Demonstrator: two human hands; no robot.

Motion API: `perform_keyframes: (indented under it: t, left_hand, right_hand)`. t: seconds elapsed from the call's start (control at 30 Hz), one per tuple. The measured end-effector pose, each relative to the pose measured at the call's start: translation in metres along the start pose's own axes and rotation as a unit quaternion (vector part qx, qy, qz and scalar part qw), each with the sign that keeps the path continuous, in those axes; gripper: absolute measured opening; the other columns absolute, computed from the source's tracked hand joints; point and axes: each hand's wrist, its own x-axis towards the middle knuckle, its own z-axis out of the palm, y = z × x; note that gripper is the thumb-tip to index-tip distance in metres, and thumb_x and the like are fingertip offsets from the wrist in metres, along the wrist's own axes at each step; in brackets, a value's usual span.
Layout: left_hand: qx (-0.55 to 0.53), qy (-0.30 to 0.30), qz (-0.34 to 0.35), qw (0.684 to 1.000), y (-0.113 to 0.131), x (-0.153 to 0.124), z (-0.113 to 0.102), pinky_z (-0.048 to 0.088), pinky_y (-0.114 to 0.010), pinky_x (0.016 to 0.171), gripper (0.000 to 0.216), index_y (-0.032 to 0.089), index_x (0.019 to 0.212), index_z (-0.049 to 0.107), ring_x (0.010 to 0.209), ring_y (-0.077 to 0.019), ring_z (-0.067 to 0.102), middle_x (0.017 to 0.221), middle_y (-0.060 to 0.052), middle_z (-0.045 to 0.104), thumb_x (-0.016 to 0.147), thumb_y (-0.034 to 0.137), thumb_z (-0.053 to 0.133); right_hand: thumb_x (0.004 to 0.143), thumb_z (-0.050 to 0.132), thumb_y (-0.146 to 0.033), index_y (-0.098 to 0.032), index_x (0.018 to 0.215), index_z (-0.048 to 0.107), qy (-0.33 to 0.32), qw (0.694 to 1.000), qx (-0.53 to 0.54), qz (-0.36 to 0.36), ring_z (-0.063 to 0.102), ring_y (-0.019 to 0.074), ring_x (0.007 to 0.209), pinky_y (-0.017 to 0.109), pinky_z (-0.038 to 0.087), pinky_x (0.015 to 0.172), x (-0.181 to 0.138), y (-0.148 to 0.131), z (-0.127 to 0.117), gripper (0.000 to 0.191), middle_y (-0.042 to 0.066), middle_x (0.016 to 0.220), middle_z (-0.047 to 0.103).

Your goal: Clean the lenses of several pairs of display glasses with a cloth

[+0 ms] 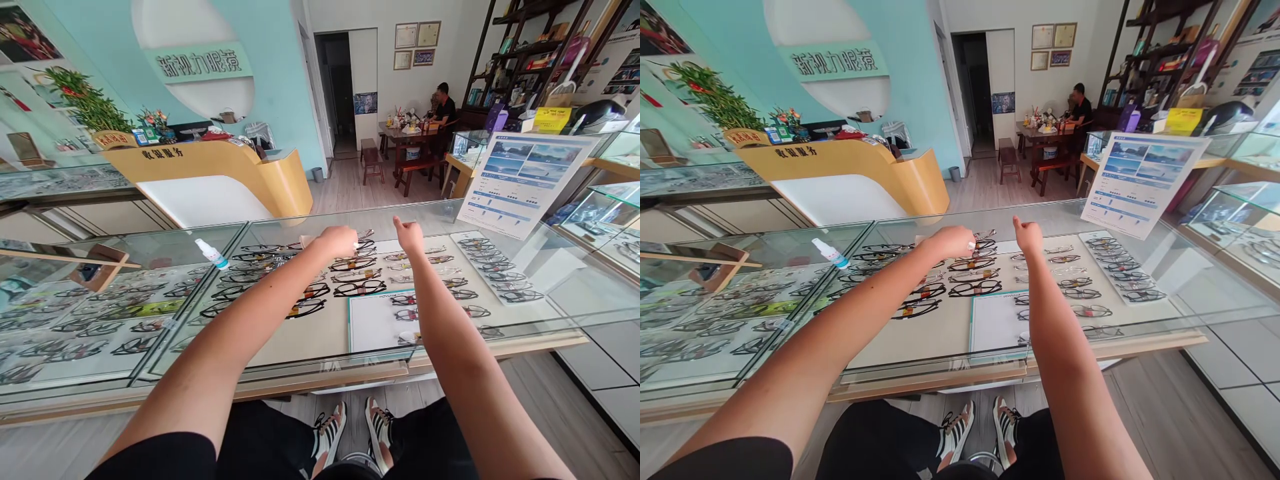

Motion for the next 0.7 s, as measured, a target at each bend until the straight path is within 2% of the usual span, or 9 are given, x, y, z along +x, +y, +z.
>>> perform_keyframes:
  t: [0.23,0.4,0.57,0.63,0.7]
  left_hand:
    - [-0.007,0.007,0.008,1.0,0.0,0.024,0.011,0.058,-0.036,0.083,0.038,0.018,0.116,0.092,0.104,-0.0365,0.083,0.109,-0.021,0.088,0.081,0.031,0.086]
    - [-0.019,0.01,0.017,1.0,-0.002,0.024,0.015,0.056,-0.036,0.082,0.035,0.015,0.117,0.092,0.104,-0.0359,0.083,0.113,-0.022,0.088,0.086,0.025,0.082]
    - [-0.047,0.054,0.019,0.997,-0.005,-0.006,0.002,0.053,-0.036,0.08,0.027,0.019,0.112,0.093,0.099,-0.0329,0.082,0.113,-0.019,0.088,0.094,0.031,0.076]
    - [-0.092,0.106,0.025,0.99,-0.009,-0.027,-0.004,0.049,-0.036,0.077,0.024,0.022,0.104,0.094,0.091,-0.0299,0.078,0.105,-0.015,0.088,0.096,0.034,0.076]
    - [-0.193,0.177,0.039,0.964,-0.019,-0.05,-0.005,0.044,-0.034,0.07,0.02,0.025,0.098,0.093,0.081,-0.0246,0.071,0.092,-0.009,0.085,0.095,0.039,0.079]
  right_hand:
    - [0.116,0.056,-0.058,-0.03,0.067,0.03,0.0,1.0,0.011,0.004,0.029,0.0179,0.062,0.036,0.031,0.057,0.001,0.002,0.001,0.062,-0.004,0.061,0.031]
    - [0.116,0.054,-0.056,-0.031,0.067,0.028,0.018,1.0,0.01,0.007,0.029,0.0181,0.062,0.036,0.031,0.057,0.003,0.007,0.002,0.061,-0.004,0.061,0.031]
    - [0.117,0.053,-0.052,-0.031,0.065,0.03,0.046,0.999,0.004,0.011,0.031,0.0204,0.062,0.038,0.031,0.059,0.005,0.013,0.001,0.06,-0.002,0.06,0.034]
    - [0.116,0.055,-0.05,-0.031,0.063,0.032,0.055,0.998,0.004,0.014,0.03,0.0202,0.061,0.038,0.029,0.059,0.005,0.015,0.001,0.061,-0.002,0.06,0.034]
    - [0.115,0.057,-0.05,-0.031,0.063,0.033,0.063,0.998,0.006,0.016,0.03,0.0197,0.061,0.038,0.029,0.059,0.006,0.016,0.001,0.061,-0.002,0.06,0.034]
